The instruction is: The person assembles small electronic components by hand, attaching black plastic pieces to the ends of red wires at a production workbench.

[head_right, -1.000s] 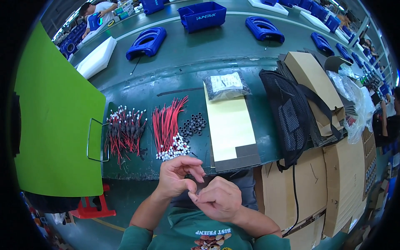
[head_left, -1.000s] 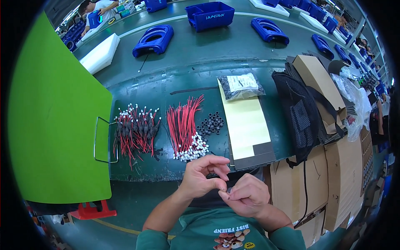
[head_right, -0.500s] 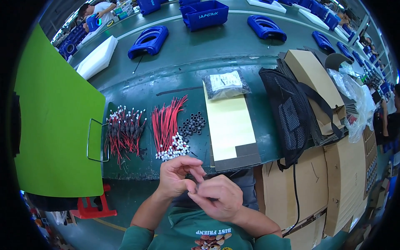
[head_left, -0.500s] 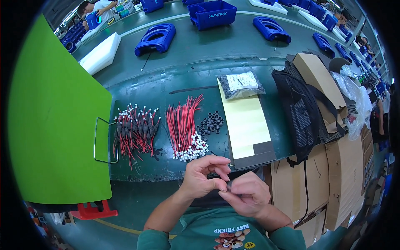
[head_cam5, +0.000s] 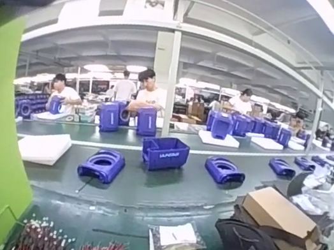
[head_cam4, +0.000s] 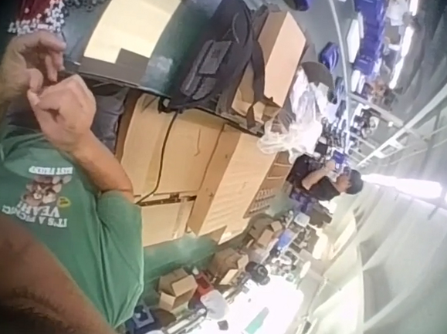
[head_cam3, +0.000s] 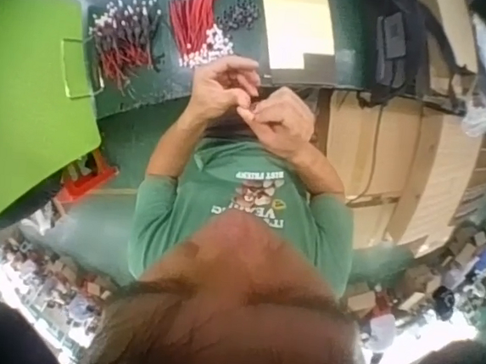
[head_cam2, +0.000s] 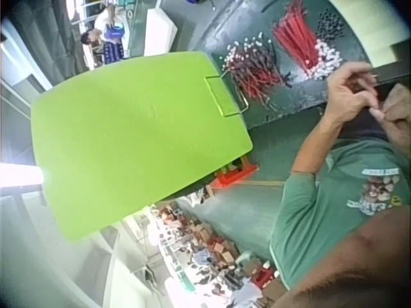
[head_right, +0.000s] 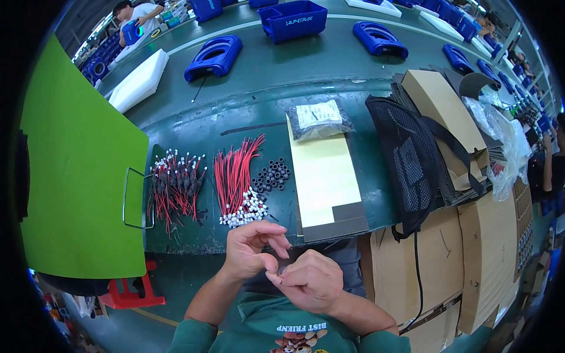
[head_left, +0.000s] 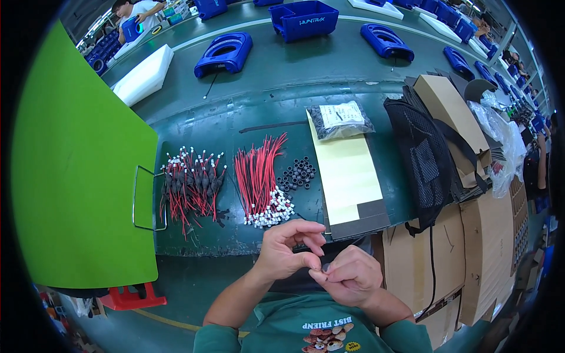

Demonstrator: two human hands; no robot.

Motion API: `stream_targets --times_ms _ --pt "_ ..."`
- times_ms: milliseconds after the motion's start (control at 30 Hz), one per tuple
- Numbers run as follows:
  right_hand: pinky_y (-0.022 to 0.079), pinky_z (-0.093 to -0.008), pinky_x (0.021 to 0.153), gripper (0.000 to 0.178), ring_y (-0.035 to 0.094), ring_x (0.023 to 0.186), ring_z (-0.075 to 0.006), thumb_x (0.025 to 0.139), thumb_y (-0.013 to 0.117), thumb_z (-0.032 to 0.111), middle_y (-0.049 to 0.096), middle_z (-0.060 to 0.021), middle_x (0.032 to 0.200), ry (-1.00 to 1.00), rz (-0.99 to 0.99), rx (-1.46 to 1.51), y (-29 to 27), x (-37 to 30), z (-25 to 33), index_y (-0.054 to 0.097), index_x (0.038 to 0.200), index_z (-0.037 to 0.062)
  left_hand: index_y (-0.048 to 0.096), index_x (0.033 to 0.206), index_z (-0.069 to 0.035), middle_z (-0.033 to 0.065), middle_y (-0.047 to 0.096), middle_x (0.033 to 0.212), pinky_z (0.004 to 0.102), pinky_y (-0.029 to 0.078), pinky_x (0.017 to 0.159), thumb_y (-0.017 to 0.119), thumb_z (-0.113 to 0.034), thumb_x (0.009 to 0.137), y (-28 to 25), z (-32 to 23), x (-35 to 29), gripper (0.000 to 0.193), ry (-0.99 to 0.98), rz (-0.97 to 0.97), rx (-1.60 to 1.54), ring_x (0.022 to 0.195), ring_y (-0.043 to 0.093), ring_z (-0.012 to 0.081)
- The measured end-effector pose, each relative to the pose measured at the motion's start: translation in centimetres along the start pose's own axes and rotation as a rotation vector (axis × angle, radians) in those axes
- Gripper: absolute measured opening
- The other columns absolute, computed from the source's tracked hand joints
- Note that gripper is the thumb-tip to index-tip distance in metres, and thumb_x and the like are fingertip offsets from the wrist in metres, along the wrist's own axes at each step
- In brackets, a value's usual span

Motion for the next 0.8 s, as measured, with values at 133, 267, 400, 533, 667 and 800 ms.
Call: stream_targets --times_ms 133,267,400,533,667,800 --pt "0.042 -0.0209 0.046 0.026 0.054 0.053 -0.0116 0.057 0.076 0.0 0.057 -0.0008 0.062 -0.016 0.005 -0.031 0.16 0.5 0.07 0.055 0.067 0.0089 0.054 0.105 0.003 0.0091 0.058 0.088 0.0218 0.048 0.066 0.079 -0.012 0.059 -0.05 -0.04 0.1 0.054 0.011 -0.002 0.002 0.072 0.059 0.0123" --pt "0.043 -0.0208 0.046 0.026 0.053 0.053 -0.0114 0.056 0.077 0.0 0.057 -0.0005 0.062 -0.059 0.024 -0.051 -0.03 0.13 0.23 0.055 0.068 0.0087 0.054 0.105 0.003 0.009 0.058 0.088 0.0218 0.048 0.066 0.078 -0.011 0.059 -0.06 -0.06 0.08 0.054 0.011 0.009 0.02 0.072 0.059 0.0123" --pt "0.042 -0.0208 0.046 0.026 0.053 0.052 -0.0115 0.056 0.077 0.0 0.057 -0.0004 0.062 -0.043 0.024 -0.048 -0.07 -0.1 0.16 0.055 0.068 0.0085 0.054 0.105 0.003 0.009 0.058 0.088 0.0216 0.048 0.066 0.078 -0.011 0.059 -0.07 -0.07 -0.02 0.053 0.022 -0.003 0.025 0.072 0.059 0.0122" --pt "0.041 -0.0213 0.044 0.026 0.052 0.051 -0.0116 0.056 0.076 -0.001 0.056 -0.0009 0.061 -0.003 -0.045 -0.027 0.21 0.24 0.09 0.055 0.067 0.0084 0.054 0.105 0.002 0.0087 0.058 0.088 0.0214 0.048 0.065 0.078 -0.011 0.06 -0.17 -0.07 0.05 0.053 0.021 0.002 0.014 0.072 0.06 0.0121" --pt "0.04 -0.0218 0.043 0.026 0.052 0.05 -0.0117 0.056 0.076 -0.002 0.055 -0.0011 0.06 -0.041 -0.015 -0.036 0.29 0.33 -0.06 0.055 0.067 0.0084 0.054 0.105 0.002 0.0085 0.058 0.087 0.0213 0.048 0.065 0.078 -0.012 0.059 -0.23 0.06 0.04 0.053 0.014 -0.006 0.017 0.072 0.059 0.0121" --pt "0.04 -0.022 0.043 0.026 0.052 0.049 -0.0118 0.056 0.076 -0.002 0.055 -0.0011 0.06 -0.027 0.023 -0.01 0.07 -0.01 -0.03 0.056 0.069 0.0083 0.054 0.105 0.002 0.0086 0.058 0.087 0.0213 0.048 0.065 0.078 -0.013 0.06 -0.2 0.16 -0.09 0.053 0.014 -0.004 0.024 0.072 0.059 0.012"
Point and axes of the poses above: each hand's wrist, its own x-axis towards the middle knuckle, its own y-axis out of the palm, z = x × y, the point moved 2 cm from there along x, towards the middle knuckle
